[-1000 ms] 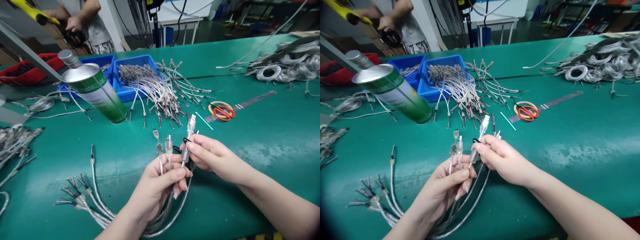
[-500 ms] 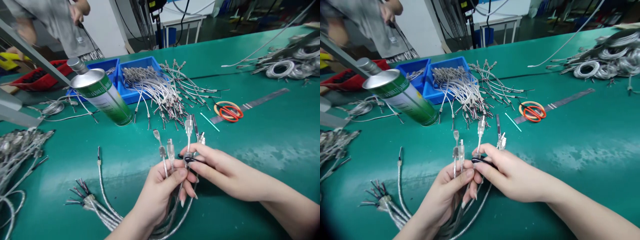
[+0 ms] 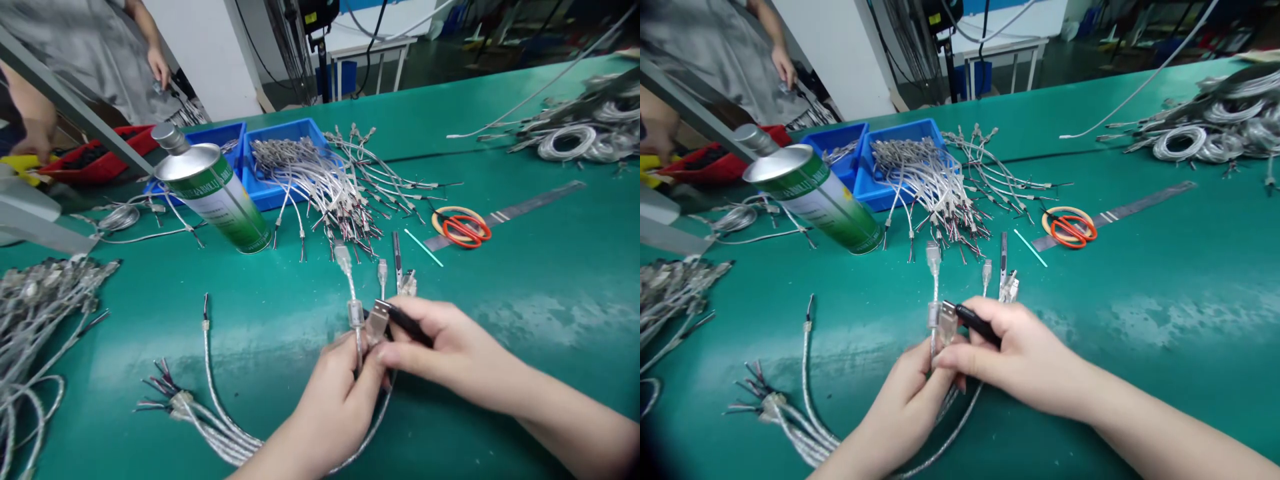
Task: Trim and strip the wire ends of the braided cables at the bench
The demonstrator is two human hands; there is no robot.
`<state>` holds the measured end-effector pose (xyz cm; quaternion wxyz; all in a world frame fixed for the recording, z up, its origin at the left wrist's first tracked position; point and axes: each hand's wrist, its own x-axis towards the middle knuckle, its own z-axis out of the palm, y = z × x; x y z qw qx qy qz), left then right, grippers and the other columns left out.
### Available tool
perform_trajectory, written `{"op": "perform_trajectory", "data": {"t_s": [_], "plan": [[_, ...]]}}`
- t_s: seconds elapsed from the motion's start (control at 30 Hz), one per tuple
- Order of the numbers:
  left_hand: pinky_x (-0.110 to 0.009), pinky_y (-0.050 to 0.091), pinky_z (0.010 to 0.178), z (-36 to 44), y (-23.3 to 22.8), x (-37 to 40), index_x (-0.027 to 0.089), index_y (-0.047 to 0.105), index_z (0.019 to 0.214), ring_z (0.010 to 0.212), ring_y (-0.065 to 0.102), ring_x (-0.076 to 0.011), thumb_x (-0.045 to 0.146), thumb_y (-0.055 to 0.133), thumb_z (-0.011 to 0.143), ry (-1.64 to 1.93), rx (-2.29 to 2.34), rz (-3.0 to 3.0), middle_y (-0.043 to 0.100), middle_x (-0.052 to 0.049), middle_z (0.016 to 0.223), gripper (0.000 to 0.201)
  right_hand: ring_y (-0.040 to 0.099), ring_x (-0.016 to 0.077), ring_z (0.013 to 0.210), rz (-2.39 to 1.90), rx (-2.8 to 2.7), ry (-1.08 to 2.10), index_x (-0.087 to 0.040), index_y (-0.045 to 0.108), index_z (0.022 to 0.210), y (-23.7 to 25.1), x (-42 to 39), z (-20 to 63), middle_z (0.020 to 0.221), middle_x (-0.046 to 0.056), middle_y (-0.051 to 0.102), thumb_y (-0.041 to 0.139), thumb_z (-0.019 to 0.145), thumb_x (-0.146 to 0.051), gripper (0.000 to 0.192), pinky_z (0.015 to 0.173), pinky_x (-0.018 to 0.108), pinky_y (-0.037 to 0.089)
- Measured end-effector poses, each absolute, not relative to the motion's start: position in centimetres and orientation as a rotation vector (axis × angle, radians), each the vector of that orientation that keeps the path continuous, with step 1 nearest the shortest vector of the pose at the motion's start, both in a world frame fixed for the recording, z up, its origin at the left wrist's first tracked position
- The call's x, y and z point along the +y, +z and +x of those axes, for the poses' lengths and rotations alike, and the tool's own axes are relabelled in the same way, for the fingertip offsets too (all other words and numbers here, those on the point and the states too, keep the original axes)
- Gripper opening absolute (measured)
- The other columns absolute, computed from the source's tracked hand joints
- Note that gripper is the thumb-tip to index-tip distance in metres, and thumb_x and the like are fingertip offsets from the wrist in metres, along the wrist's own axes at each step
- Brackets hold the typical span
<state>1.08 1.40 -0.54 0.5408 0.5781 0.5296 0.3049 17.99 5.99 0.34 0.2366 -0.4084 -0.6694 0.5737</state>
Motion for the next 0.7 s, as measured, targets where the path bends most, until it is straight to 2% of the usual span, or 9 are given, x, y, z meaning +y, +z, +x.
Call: {"op": "perform_trajectory", "data": {"t_s": [0.1, 0.17, 0.23, 0.3, 0.4, 0.5, 0.57, 0.63, 0.7], "plan": [[-0.026, 0.042, 0.079, 1.2, -0.5, 1.5, 0.02, 0.063, 0.094, 0.086, 0.058, -0.0165, 0.033, 0.054, 0.089, 0.764, 1.174, 1.245, 0.066, -0.002, 0.089, 0.016, 0.042, 0.0113, 0.06, -1.134, -1.704, 1.538, -0.018, 0.056, 0.08, 0.5, 5.7, 17.7, 0.067, -0.002, 0.047, 0.059, 0.089, -0.037, 0.021, 0.053, 0.024, 0.034], [-0.027, 0.043, 0.083, 1.0, -0.6, 1.6, 0.021, 0.063, 0.102, 0.091, 0.06, -0.0168, 0.029, 0.061, 0.085, 0.811, 1.129, 1.062, 0.068, -0.003, 0.096, 0.019, 0.035, 0.0084, 0.051, -1.124, -1.451, 1.589, -0.018, 0.056, 0.084, 0.7, 6.2, 17.9, 0.06, -0.005, 0.041, 0.06, 0.089, -0.037, 0.02, 0.045, 0.021, 0.028], [-0.025, 0.046, 0.079, 0.9, -0.9, 1.7, 0.018, 0.064, 0.098, 0.083, 0.063, -0.0143, 0.024, 0.066, 0.081, 0.826, 1.051, 0.866, 0.071, -0.003, 0.089, 0.018, 0.021, 0.0056, 0.042, -1.065, -1.171, 1.711, -0.018, 0.052, 0.079, 0.7, 6.8, 18.2, 0.053, -0.009, 0.028, 0.062, 0.088, -0.037, 0.023, 0.038, 0.02, 0.017], [-0.023, 0.048, 0.073, 0.9, -1.1, 1.7, 0.015, 0.064, 0.093, 0.072, 0.065, -0.012, 0.02, 0.07, 0.078, 0.829, 0.959, 0.697, 0.071, -0.003, 0.077, 0.018, 0.014, 0.0047, 0.041, -0.993, -0.991, 1.825, -0.019, 0.044, 0.072, 0.6, 7.4, 18.3, 0.052, -0.01, 0.022, 0.062, 0.088, -0.036, 0.03, 0.037, 0.019, 0.012], [-0.02, 0.048, 0.06, 1.1, -1.1, 1.7, 0.013, 0.061, 0.091, 0.065, 0.066, -0.0124, 0.019, 0.071, 0.076, 0.854, 0.885, 0.519, 0.071, -0.005, 0.074, 0.019, 0.017, 0.0047, 0.041, -0.946, -0.94, 1.901, -0.019, 0.043, 0.072, 0.2, 7.7, 18.1, 0.053, -0.009, 0.027, 0.057, 0.092, -0.037, 0.031, 0.037, 0.02, 0.014], [-0.016, 0.044, 0.051, 1.2, -1.0, 1.9, 0.012, 0.062, 0.09, 0.06, 0.063, -0.0096, 0.019, 0.072, 0.075, 0.906, 0.926, 0.482, 0.072, -0.007, 0.078, 0.019, 0.021, 0.0062, 0.041, -0.992, -1.065, 1.859, -0.019, 0.053, 0.088, -0.1, 7.5, 17.8, 0.053, -0.008, 0.035, 0.045, 0.096, -0.045, 0.029, 0.038, 0.021, 0.017], [-0.014, 0.042, 0.052, 1.2, -1.0, 2.0, 0.012, 0.064, 0.089, 0.058, 0.059, -0.0061, 0.018, 0.073, 0.075, 0.967, 0.993, 0.517, 0.07, -0.004, 0.073, 0.018, 0.025, 0.0079, 0.043, -1.082, -1.248, 1.771, -0.02, 0.055, 0.099, -0.1, 7.0, 17.8, 0.054, -0.007, 0.038, 0.038, 0.098, -0.049, 0.034, 0.04, 0.022, 0.021], [-0.013, 0.041, 0.053, 1.0, -1.0, 2.0, 0.013, 0.065, 0.089, 0.058, 0.056, -0.0046, 0.019, 0.073, 0.076, 1.026, 1.047, 0.548, 0.066, 0.0, 0.067, 0.017, 0.033, 0.0096, 0.048, -1.163, -1.449, 1.677, -0.022, 0.052, 0.111, 0.0, 6.3, 17.7, 0.057, -0.006, 0.04, 0.037, 0.098, -0.049, 0.033, 0.044, 0.022, 0.027], [-0.013, 0.041, 0.053, 0.8, -1.2, 2.0, 0.014, 0.066, 0.09, 0.057, 0.055, -0.0046, 0.02, 0.072, 0.077, 1.06, 1.068, 0.563, 0.062, 0.002, 0.063, 0.016, 0.046, 0.0116, 0.062, -1.171, -1.636, 1.651, -0.026, 0.044, 0.124, 0.1, 5.5, 17.6, 0.068, -0.004, 0.049, 0.038, 0.098, -0.047, 0.034, 0.056, 0.022, 0.038]]}}
